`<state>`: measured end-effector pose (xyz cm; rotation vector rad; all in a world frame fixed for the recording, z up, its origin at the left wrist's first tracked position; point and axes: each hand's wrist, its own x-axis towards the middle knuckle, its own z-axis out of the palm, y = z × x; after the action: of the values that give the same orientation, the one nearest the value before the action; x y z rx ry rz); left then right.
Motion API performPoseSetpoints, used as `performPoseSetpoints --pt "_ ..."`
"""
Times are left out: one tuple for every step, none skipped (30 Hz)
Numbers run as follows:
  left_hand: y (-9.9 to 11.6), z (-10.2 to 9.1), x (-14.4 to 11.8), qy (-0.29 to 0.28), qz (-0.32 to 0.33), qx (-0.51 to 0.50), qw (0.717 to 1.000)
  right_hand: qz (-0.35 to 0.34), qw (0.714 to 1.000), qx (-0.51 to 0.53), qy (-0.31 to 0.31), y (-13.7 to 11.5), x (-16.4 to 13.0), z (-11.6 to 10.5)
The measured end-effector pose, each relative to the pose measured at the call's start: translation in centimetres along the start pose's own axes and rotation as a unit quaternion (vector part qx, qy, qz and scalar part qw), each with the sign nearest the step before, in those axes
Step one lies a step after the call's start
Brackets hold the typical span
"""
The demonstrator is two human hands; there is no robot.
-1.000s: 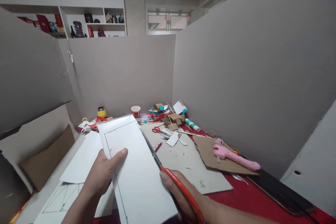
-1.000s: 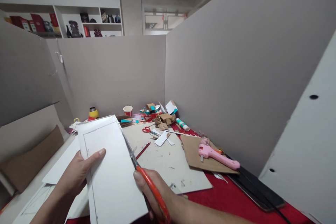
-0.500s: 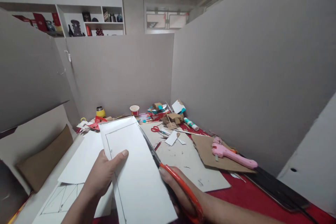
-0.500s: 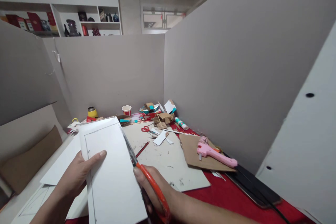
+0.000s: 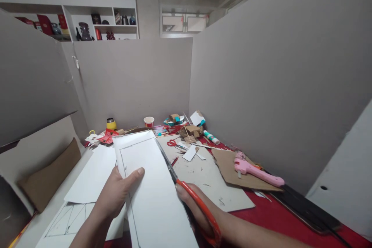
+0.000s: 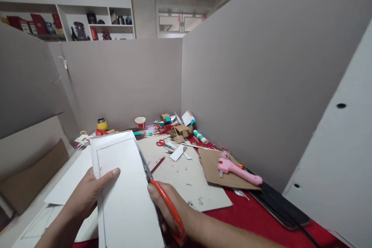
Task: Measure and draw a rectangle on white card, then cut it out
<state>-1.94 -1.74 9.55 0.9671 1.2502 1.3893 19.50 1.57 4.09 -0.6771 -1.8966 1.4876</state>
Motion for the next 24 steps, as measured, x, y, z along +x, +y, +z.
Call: performPoseSetpoints --pt "-0.04 0.03 -0.02 -0.001 -0.001 -0.001 1.0 -0.003 1.0 0.002 0.003 0.0 0.03 -0.02" --pt "-0.08 0.06 -0.04 -0.002 -0.001 -0.002 1.0 -0.003 1.0 0.006 0.005 0.0 0.03 -0.02" --pt "-0.12 0.09 -0.06 -0.003 -0.002 -0.003 1.0 -0.003 1.0 0.011 0.008 -0.01 0.0 0.01" --pt "-0.15 0.11 -0.07 -0.004 -0.002 -0.004 1.0 0.0 1.0 0.013 0.011 -0.03 -0.05 0.06" --pt "-0.17 0.14 -0.08 -0.004 -0.001 -0.004 1.0 0.005 1.0 0.016 0.014 -0.06 -0.11 0.12" --pt "-0.2 0.17 -0.08 -0.005 -0.001 -0.005 1.0 0.008 1.0 0.021 0.016 -0.08 -0.18 0.19" --pt "-0.22 0.2 -0.08 -0.004 0.0 -0.006 1.0 0.007 0.999 0.026 0.019 -0.09 -0.24 0.25" --pt "-0.25 0.23 -0.06 -0.004 0.001 -0.007 1.0 0.003 0.999 0.033 0.022 -0.08 -0.3 0.3" --pt "-0.28 0.28 -0.04 -0.004 0.002 -0.008 1.0 -0.002 0.999 0.043 0.025 -0.06 -0.33 0.34" --pt "-0.31 0.32 -0.02 -0.003 0.003 -0.008 1.0 -0.006 0.998 0.055 0.025 -0.02 -0.35 0.37" --pt "-0.33 0.37 0.0 -0.002 0.003 -0.008 1.0 -0.011 0.997 0.067 0.024 0.03 -0.35 0.39" --pt "-0.36 0.41 0.03 -0.002 0.004 -0.007 1.0 -0.017 0.996 0.08 0.022 0.09 -0.33 0.39" --pt "-0.39 0.45 0.04 -0.003 0.004 -0.007 1.0 -0.025 0.995 0.091 0.019 0.14 -0.29 0.39" --pt "-0.41 0.48 0.05 -0.005 0.005 -0.007 1.0 -0.035 0.995 0.097 0.015 0.19 -0.24 0.37" --pt "-0.43 0.5 0.06 -0.006 0.005 -0.007 1.0 -0.046 0.994 0.098 0.013 0.23 -0.17 0.34" --pt "-0.45 0.5 0.06 -0.008 0.005 -0.006 1.0 -0.056 0.994 0.096 0.011 0.26 -0.1 0.31" --pt "-0.47 0.5 0.06 -0.008 0.005 -0.005 1.0 -0.062 0.994 0.092 0.01 0.28 -0.01 0.27" --pt "-0.5 0.5 0.06 -0.009 0.004 -0.003 1.0 -0.065 0.994 0.087 0.011 0.29 0.07 0.23" --pt "-0.52 0.49 0.06 -0.009 0.003 0.0 1.0 -0.064 0.994 0.083 0.012 0.3 0.16 0.19" --pt "-0.55 0.48 0.06 -0.01 0.002 0.003 1.0 -0.061 0.995 0.082 0.014 0.3 0.24 0.14" --pt "-0.58 0.47 0.06 -0.011 0.0 0.006 1.0 -0.058 0.995 0.081 0.016 0.31 0.31 0.11" --pt "-0.61 0.46 0.06 -0.013 -0.001 0.008 1.0 -0.055 0.995 0.081 0.018 0.32 0.37 0.07" --pt "-0.63 0.45 0.06 -0.015 -0.002 0.01 1.0 -0.054 0.995 0.082 0.021 0.34 0.42 0.05" --pt "-0.65 0.45 0.05 -0.017 -0.002 0.011 1.0 -0.054 0.995 0.082 0.022 0.37 0.44 0.04"
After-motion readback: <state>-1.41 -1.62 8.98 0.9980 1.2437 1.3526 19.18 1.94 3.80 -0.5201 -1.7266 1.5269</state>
